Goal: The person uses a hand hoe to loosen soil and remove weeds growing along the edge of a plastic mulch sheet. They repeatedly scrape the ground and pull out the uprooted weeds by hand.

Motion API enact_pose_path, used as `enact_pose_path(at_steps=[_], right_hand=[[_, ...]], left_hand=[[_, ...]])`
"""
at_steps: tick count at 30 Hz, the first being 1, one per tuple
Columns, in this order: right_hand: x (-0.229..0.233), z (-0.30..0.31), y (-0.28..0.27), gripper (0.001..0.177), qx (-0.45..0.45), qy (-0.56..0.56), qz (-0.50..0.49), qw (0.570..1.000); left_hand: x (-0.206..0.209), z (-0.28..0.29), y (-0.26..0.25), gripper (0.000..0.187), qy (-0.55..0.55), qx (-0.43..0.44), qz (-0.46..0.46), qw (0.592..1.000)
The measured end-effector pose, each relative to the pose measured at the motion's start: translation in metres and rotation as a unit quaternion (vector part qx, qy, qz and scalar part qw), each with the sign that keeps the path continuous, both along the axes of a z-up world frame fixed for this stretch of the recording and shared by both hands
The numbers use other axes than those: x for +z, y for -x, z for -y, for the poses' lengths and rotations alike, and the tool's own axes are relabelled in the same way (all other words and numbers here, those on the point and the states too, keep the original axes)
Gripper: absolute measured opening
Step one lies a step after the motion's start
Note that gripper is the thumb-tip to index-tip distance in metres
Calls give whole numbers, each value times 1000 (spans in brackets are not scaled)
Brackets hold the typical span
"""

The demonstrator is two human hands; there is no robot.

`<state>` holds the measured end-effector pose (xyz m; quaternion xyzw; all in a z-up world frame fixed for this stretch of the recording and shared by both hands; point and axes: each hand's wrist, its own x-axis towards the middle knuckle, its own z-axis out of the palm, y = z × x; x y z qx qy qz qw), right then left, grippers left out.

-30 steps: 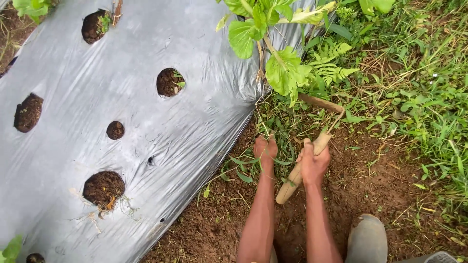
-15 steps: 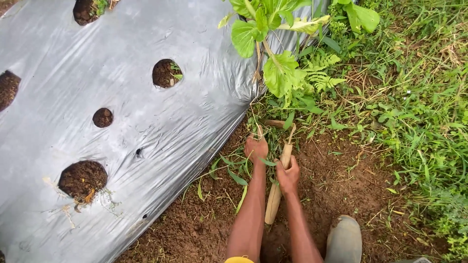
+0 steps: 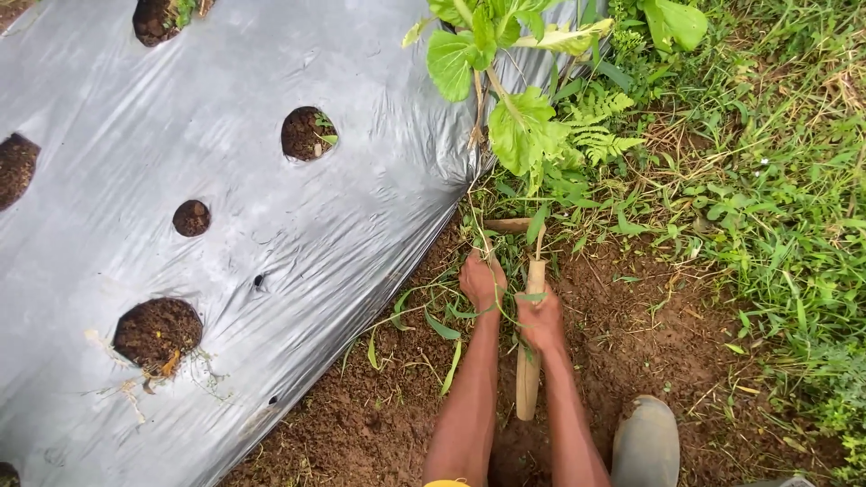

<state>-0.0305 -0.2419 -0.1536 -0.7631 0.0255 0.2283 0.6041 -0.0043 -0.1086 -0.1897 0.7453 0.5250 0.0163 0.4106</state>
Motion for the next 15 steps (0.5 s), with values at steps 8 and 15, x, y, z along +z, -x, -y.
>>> enact_pose_path(at_steps=[8,15], right_hand=[[85,-11,-5,11,-155,-10,65,986],[7,-6,7,20,-62,31,20,997]], left_hand=[[80,4,9,40,51,28,27,998],[48,8,10,53,56,40,45,997]])
